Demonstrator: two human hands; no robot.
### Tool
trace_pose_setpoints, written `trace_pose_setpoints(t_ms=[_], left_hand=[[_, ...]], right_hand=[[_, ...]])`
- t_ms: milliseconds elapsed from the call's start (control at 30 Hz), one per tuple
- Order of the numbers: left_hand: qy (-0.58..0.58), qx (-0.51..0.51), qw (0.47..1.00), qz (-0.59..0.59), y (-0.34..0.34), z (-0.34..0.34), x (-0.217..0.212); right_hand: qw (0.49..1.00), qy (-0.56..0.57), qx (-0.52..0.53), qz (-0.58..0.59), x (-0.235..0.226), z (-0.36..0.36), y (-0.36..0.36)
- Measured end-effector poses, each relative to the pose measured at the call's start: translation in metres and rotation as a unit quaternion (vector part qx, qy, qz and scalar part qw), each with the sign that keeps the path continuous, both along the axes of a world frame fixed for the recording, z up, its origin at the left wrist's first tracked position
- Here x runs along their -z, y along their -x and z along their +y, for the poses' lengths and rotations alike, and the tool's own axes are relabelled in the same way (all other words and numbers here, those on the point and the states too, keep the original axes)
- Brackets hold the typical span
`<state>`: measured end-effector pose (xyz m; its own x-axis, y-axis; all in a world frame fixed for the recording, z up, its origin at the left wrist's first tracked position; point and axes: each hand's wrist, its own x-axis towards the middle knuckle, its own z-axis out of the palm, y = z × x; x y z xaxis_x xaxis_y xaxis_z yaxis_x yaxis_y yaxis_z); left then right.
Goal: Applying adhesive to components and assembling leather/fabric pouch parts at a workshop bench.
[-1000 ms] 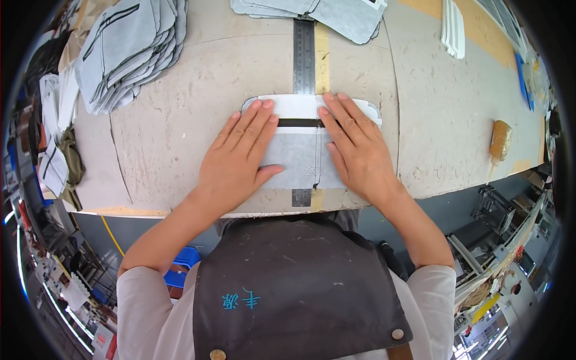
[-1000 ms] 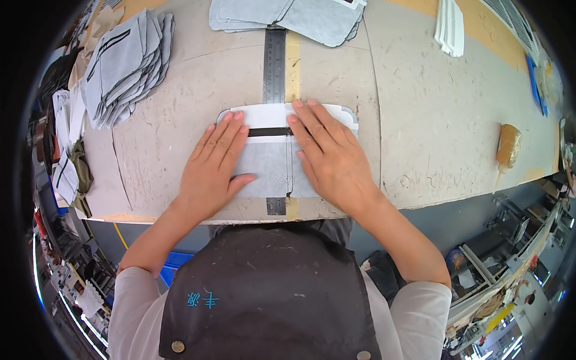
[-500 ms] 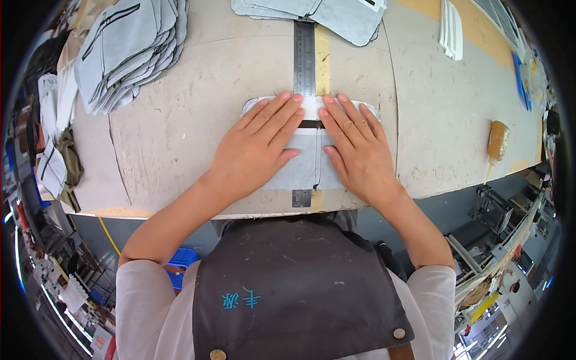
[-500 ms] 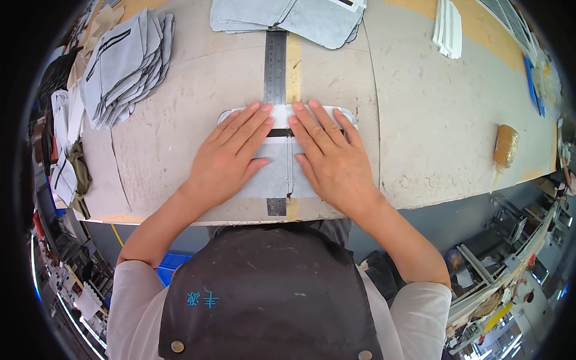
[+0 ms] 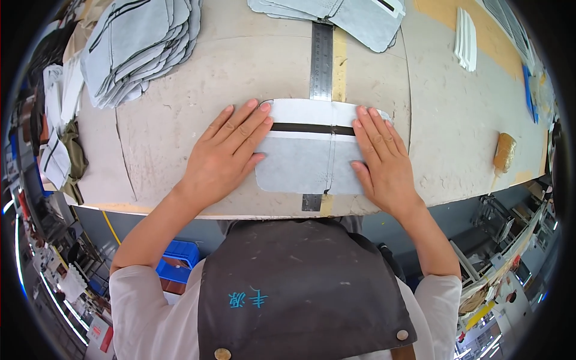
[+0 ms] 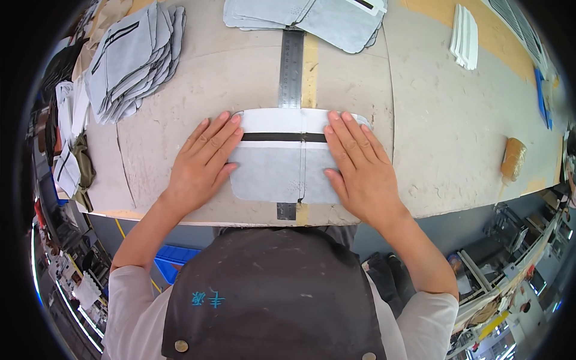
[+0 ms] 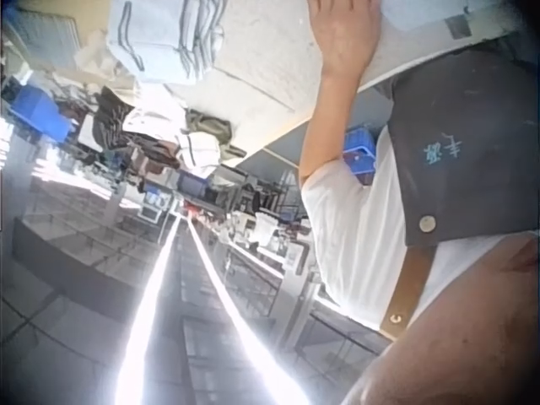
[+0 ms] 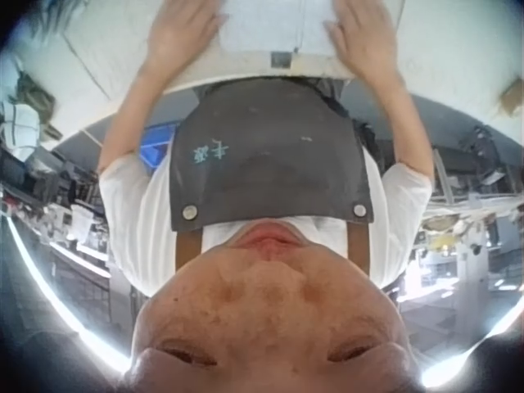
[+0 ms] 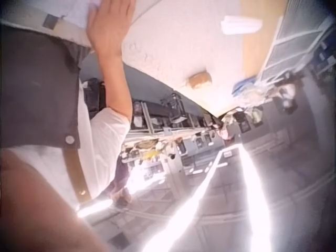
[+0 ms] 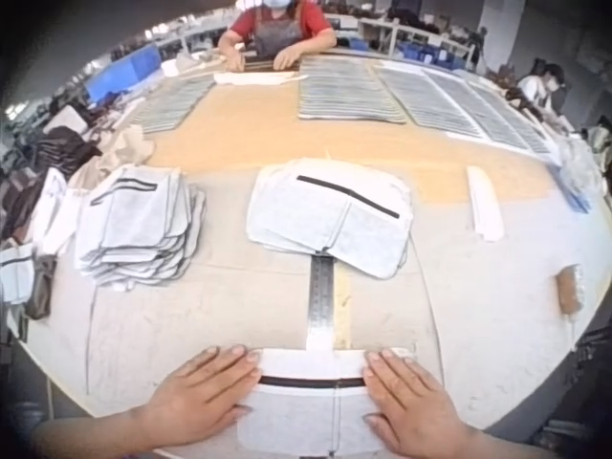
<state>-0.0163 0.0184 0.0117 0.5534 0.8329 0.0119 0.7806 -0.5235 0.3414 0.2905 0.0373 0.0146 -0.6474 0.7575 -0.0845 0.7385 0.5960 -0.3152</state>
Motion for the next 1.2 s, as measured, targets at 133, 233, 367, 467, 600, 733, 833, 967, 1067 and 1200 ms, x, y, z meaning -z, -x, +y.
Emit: trace_pose_setpoints(t_ms=[133, 233, 367, 467, 600, 733, 833, 967, 1067, 1200], left_hand=[[0.008, 0.009, 1.0, -0.022, 0.012, -0.004, 0.003], [-0.006, 0.014, 1.0, 0.002, 0.011, -0.006, -0.002], [-0.032, 0.0, 0.999, 0.036, 0.004, -0.008, -0.003], [-0.034, 0.011, 0.999, -0.014, 0.007, 0.002, -0.005], [-0.008, -0.09, 0.982, -0.163, -0.005, 0.014, 0.001], [-0.006, -0.122, 0.976, -0.183, -0.033, 0.038, -0.005], [0.089, -0.163, 0.974, -0.132, -0.041, 0.052, -0.02], [0.144, -0.13, 0.977, -0.09, -0.032, 0.059, -0.016], [0.12, -0.124, 0.965, -0.199, -0.027, 0.05, -0.004], [0.226, -0.178, 0.909, -0.302, -0.032, 0.038, -0.006]], right_hand=[[1.0, 0.002, 0.008, 0.001, 0.001, -0.005, -0.015], [0.999, 0.005, -0.002, -0.035, -0.001, -0.007, -0.021], [0.999, -0.005, -0.002, -0.036, 0.003, -0.008, -0.021], [1.0, 0.0, 0.003, -0.011, 0.003, -0.005, -0.022], [0.988, -0.047, 0.079, 0.124, 0.003, 0.01, -0.015], [0.97, -0.057, 0.147, 0.184, 0.001, 0.024, -0.003], [0.968, -0.01, 0.167, 0.188, 0.0, 0.034, -0.001], [0.957, 0.047, 0.205, 0.201, -0.003, 0.038, -0.002], [0.953, 0.059, 0.214, 0.205, -0.002, 0.034, -0.004], [0.926, 0.129, 0.256, 0.247, -0.006, 0.031, -0.007]])
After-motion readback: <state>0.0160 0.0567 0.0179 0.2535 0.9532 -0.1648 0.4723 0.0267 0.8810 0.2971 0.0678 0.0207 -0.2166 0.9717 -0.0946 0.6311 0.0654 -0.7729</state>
